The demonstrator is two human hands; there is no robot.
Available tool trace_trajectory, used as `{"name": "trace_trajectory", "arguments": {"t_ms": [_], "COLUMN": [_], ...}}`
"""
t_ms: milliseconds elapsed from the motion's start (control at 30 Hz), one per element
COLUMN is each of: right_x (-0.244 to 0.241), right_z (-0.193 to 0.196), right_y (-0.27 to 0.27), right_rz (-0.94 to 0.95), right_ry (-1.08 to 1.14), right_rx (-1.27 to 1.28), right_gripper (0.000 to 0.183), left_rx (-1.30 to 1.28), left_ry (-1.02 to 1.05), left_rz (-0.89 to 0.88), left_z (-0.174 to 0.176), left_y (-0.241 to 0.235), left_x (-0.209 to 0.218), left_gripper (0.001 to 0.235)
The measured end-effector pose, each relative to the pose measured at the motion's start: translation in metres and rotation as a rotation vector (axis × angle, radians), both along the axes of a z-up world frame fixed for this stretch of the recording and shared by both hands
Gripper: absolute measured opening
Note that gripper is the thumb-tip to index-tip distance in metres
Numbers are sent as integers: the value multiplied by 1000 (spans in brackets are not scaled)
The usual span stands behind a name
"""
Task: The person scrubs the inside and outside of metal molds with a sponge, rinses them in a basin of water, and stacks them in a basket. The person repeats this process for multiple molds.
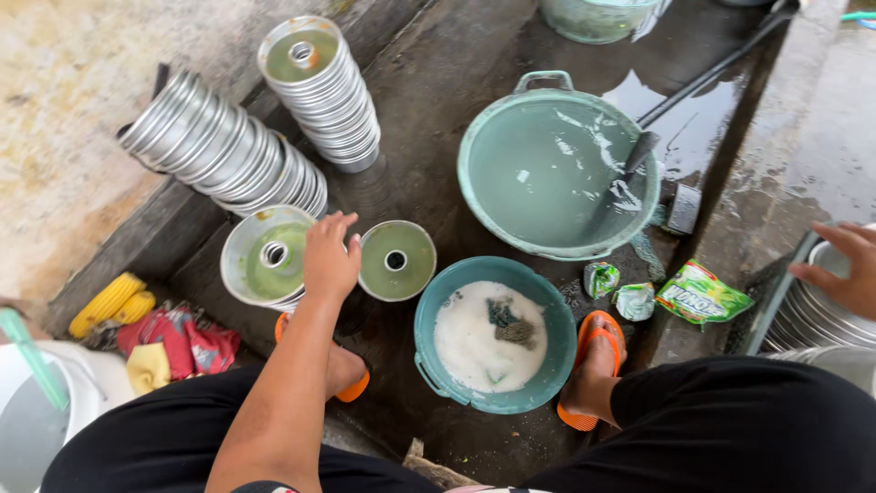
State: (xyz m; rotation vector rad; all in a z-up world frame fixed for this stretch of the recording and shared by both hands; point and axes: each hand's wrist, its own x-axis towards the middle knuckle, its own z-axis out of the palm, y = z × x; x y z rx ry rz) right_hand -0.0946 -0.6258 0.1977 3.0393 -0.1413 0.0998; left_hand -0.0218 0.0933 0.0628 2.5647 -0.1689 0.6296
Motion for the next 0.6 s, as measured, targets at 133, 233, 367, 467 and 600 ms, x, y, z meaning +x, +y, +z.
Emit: {"name": "trace_trajectory", "arguments": {"t_ms": [133, 233, 367, 467, 600], "right_x": [99, 125, 138, 152, 180], "right_z": [0, -57, -166, -254, -341], "right_y": [176, 329, 488, 552, 560], "right_rz": [286, 466, 321, 91, 25], "right_ry": [439, 693, 795, 580, 114], "right_rx": [296, 633, 1003, 1091, 545], "right_gripper": [67, 58, 63, 70, 106], "left_rx": [90, -85, -685, -877, -937], "left_ry": [-54, 89, 395, 315, 320], "left_rz": [372, 620, 832, 724, 682], "left_z": [-4, -35, -81, -109, -126], "left_y": [89, 141, 179, 190, 191], "left_x": [-12, -27, -27, -28, -20], "left_gripper": [46, 61, 70, 68, 54]}}
